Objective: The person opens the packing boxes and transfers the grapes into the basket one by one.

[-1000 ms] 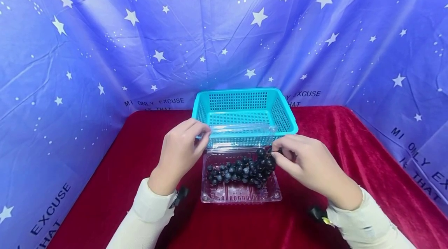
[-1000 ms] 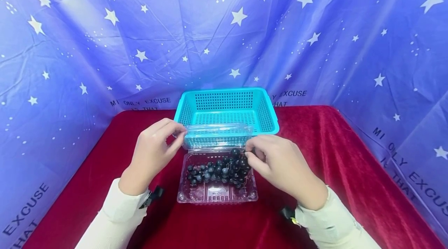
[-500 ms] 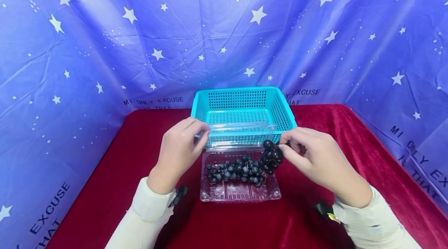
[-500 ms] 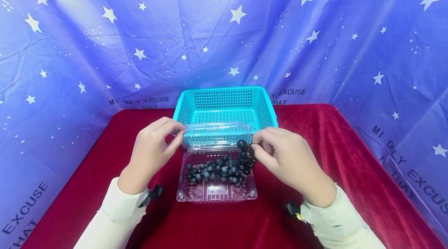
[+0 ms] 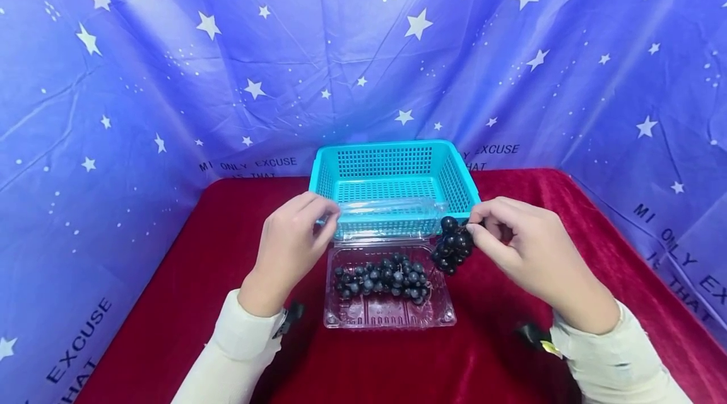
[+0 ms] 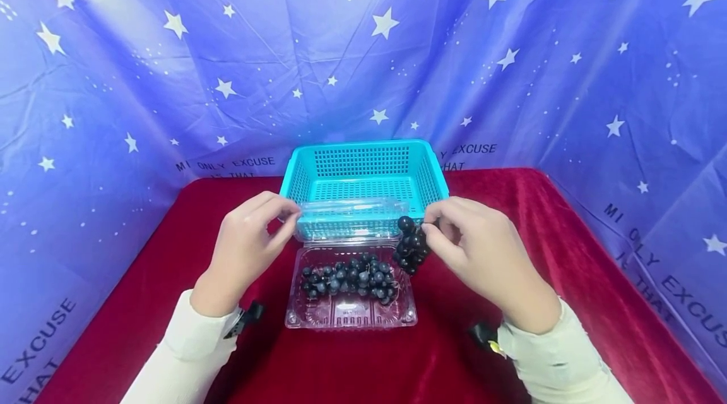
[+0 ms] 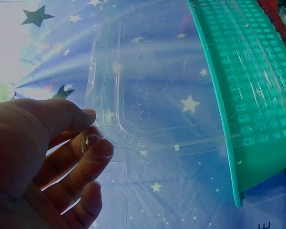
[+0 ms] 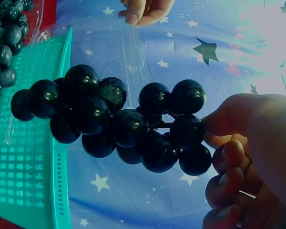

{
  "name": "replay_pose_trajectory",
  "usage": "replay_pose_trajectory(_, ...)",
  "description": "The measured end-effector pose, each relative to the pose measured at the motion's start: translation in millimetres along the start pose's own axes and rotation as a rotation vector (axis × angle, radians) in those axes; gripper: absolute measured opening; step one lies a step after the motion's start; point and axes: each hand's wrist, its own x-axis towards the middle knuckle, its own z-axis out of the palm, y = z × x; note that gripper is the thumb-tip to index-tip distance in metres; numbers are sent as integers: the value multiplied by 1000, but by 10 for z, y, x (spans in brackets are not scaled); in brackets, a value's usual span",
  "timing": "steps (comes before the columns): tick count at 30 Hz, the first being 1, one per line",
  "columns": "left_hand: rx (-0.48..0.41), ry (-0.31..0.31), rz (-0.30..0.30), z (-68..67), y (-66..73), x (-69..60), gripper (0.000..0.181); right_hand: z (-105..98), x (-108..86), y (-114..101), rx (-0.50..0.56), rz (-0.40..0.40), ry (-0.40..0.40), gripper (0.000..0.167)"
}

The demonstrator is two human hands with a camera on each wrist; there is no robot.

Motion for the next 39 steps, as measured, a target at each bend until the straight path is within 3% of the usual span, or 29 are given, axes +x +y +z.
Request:
replay_pose_trajectory(7, -1, 3, 5, 7, -10, -2, 6, -47, 5, 68, -15, 16, 57, 9)
replay_pose_trajectory(13, 0, 12, 14, 2, -19, 11, 6, -96, 33, 95, -36, 46, 100, 18)
replay_pose_trajectory(30, -1, -10, 6, -7, 3, 7, 7, -80, 56, 159, -40, 124, 179, 14)
replay_pose_trajectory(39, -1, -4, 5, -8, -2, 0, 6, -22, 191, 125, -71, 133, 165, 10)
